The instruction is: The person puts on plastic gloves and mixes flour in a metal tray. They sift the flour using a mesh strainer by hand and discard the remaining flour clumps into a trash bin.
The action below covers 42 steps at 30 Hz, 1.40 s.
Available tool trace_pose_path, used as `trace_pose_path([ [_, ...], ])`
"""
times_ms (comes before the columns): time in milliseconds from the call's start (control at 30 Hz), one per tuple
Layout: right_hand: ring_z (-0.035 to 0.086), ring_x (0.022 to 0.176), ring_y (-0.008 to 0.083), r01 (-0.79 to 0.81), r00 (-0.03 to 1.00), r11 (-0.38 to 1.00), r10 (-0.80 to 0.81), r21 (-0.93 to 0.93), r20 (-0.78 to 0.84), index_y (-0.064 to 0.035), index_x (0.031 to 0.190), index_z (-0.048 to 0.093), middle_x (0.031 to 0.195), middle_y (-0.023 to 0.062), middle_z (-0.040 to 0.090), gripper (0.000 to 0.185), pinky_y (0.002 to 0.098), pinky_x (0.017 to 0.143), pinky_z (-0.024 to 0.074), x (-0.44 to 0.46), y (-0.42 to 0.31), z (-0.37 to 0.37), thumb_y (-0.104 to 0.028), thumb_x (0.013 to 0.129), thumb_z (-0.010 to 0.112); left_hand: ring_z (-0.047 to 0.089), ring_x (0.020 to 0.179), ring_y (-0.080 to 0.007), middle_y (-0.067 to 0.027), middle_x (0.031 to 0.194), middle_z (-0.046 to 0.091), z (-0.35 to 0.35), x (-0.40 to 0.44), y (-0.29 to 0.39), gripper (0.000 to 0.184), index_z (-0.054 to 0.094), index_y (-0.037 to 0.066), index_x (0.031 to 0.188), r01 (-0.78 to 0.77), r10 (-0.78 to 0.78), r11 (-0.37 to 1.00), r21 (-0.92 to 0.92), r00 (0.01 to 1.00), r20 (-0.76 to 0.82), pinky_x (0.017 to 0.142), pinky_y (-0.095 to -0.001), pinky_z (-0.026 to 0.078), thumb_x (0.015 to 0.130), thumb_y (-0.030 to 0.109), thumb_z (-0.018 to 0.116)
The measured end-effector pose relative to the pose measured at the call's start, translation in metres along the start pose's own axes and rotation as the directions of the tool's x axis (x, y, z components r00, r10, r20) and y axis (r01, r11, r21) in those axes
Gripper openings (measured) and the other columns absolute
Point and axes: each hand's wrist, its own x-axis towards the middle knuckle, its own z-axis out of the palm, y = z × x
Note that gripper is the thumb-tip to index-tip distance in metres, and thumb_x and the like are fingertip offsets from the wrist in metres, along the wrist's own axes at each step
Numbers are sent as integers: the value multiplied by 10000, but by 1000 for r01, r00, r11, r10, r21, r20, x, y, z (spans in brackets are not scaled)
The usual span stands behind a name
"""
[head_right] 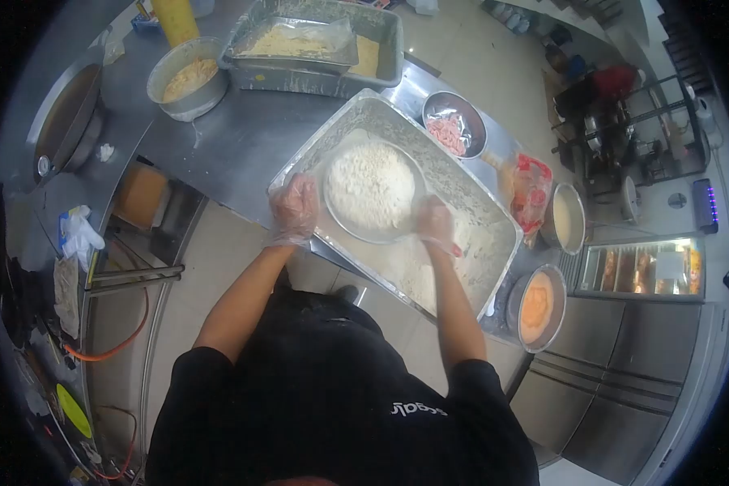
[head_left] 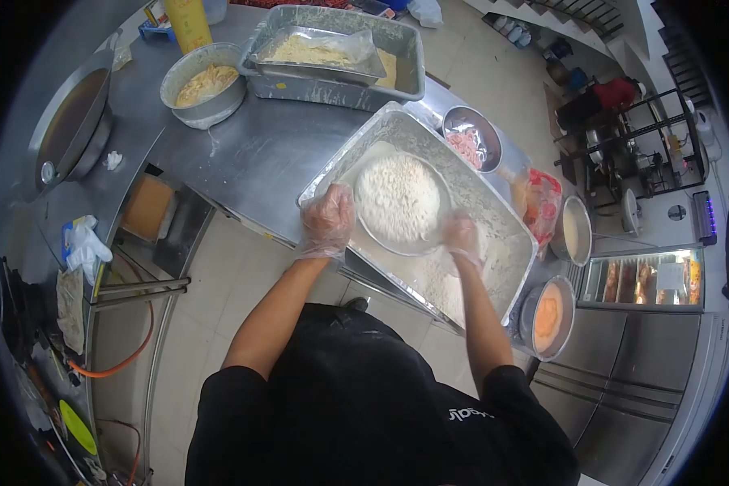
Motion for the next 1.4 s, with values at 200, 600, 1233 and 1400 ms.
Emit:
trace_pose_path([
  [200, 638, 754, 353, -137, 985, 990, 134, -18, -109, -5, 838, 594, 796, 212, 639, 302, 441, 658, 476, -11, -15, 9, -278, 869, 467, 552, 508, -350, -139, 563, 539, -1, -1, -1, 92, 548, 60, 796, 11, -10, 1000, -28, 998, 56, 491, -441, 420, 865, 121, 557],
  [600, 617, 789, 418, -119, 977, 992, 125, 46, -173, -26, 902, 565, 829, 259, 621, 237, 500, 678, 478, 11, 29, 23, -244, 858, 483, 551, 501, -335, -132, 553, 524, 0, -1, -3, 120, 545, 65, 757, -61, 61, 998, 0, 998, 21, 481, -426, 422, 857, 131, 555],
  [1233, 649, 808, 338, -321, 938, 934, 289, 161, 191, -7, 894, 562, 908, 235, 641, 256, 445, 635, 492, -5, -56, -70, -245, 878, 469, 454, 433, -262, -72, 501, 399, -23, -32, -16, 202, 418, 93, 607, -349, 358, 934, -80, 920, 158, 411, -392, 350, 718, 55, 583],
  [1400, 622, 690, 334, 158, 983, 987, -156, 6, -92, -19, 846, 572, 736, 202, 608, 194, 429, 627, 494, 1, -15, -9, -175, 891, 464, 449, 432, -269, -78, 503, 402, -28, -29, -11, 212, 420, 91, 608, -344, 353, 936, -78, 923, 154, 410, -401, 344, 734, 66, 589],
])
